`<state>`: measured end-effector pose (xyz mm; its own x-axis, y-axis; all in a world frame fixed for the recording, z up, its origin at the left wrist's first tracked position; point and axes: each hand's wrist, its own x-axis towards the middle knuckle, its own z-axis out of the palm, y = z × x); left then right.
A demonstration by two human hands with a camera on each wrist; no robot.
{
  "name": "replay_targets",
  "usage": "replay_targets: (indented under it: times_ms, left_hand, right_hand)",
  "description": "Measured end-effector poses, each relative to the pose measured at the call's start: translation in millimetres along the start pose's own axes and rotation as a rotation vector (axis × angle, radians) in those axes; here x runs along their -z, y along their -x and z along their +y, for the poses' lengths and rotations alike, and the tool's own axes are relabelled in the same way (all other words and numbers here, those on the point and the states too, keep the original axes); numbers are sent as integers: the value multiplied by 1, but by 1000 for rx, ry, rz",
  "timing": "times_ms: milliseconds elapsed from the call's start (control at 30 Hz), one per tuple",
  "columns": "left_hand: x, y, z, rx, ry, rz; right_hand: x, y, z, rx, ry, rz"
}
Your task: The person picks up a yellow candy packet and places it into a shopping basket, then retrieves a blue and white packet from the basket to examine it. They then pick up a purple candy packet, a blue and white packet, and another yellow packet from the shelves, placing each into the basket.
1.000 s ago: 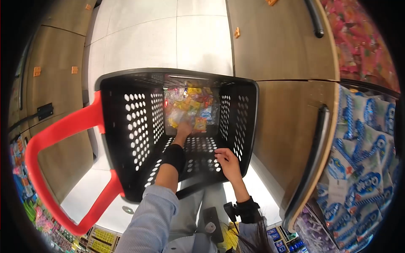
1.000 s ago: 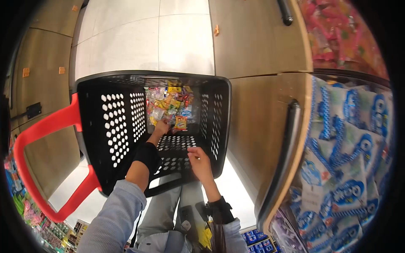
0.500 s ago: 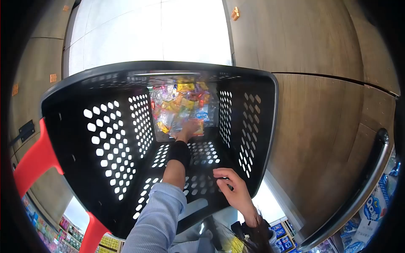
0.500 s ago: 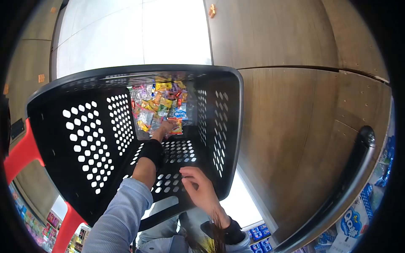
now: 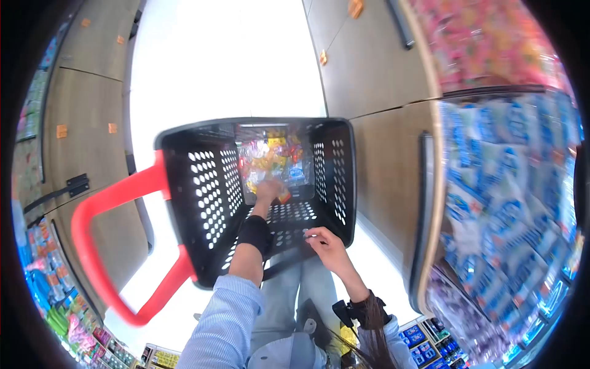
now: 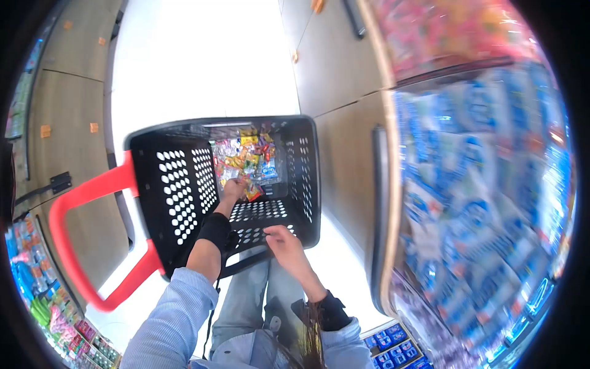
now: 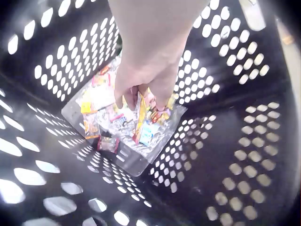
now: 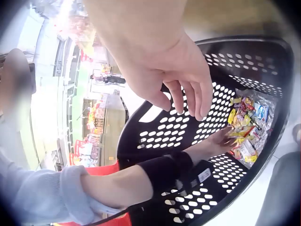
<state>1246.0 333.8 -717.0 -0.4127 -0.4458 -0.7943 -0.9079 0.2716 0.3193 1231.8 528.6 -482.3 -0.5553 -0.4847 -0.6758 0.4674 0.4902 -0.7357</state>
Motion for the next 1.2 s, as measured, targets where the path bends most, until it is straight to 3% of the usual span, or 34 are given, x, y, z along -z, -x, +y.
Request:
replay_targets:
  times_ms: [33,100,133,167,200,267,400,633,833,1033,1200]
  left_hand:
    - [45,46,28,-18,92,42]
    - [63,63,19,-181,8,240]
    - [82,93,34,-134,181,340]
    - [77,80,16,-183,297,366]
    - [96,110,30,-216,364,371]
    - [138,184,63,-286,492,370]
    - [199,329,102,-500,944,145]
    - [264,524,120,-789,994,4]
    - [265,573,108,-938,903,-180]
    - [246,592,100,-849,871,-471]
    - [232,606,112,-923,804,-552]
  right_hand:
    - [0,12,-14,23,10,2]
    - [-1,40,-38,67,-11,2]
    - [1,50,-45,120,2,-2]
    - [2,64,-58,136,-38,-30]
    - [4,75,-72,157,-76,-61]
    - [8,101,-98,144,-81,-62]
    - [14,152,-151,114,-270,-61]
    - [5,266,-238,340,-361,-171]
    - [3,313,-250,548,-401,-53]
    - [8,342,-246,598,-426,101]
    - [20,359,-240,596,-325,268]
